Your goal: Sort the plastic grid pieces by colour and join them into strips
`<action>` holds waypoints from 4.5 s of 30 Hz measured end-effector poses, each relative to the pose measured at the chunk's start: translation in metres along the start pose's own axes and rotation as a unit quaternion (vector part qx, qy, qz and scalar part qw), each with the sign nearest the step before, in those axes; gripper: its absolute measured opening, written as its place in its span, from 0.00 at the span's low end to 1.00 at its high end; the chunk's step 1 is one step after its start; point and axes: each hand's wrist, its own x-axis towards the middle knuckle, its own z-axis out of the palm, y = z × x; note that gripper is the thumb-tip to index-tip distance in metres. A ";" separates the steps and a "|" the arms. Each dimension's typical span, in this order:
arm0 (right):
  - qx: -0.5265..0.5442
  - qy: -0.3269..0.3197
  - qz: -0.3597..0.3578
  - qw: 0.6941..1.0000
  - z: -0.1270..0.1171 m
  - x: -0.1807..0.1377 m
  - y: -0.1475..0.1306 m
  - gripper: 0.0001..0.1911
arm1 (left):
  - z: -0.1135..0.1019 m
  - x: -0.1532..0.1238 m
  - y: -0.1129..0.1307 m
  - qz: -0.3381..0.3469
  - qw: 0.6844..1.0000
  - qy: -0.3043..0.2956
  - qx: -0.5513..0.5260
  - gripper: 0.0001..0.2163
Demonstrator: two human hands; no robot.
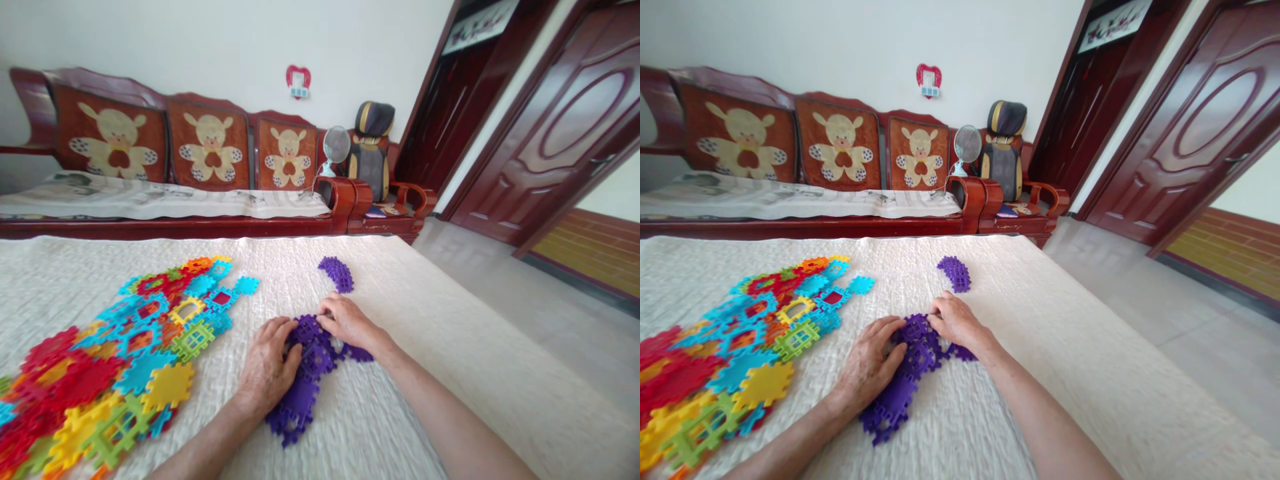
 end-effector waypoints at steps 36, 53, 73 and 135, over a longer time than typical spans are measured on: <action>0.045 0.018 0.023 0.999 -0.034 -0.001 0.035 0.10 | 0.000 -0.001 0.000 0.010 1.000 -0.005 0.002 0.14; -0.013 0.256 0.106 0.961 -0.004 0.010 0.043 0.22 | 0.000 -0.001 0.000 0.009 1.000 -0.012 0.020 0.14; -0.015 0.274 0.183 0.944 0.020 0.020 0.070 0.40 | 0.001 -0.001 -0.001 0.011 1.000 -0.009 0.028 0.13; 0.042 -0.037 -0.090 0.994 -0.006 0.005 0.017 0.29 | -0.001 0.000 -0.001 0.002 1.000 -0.024 -0.003 0.15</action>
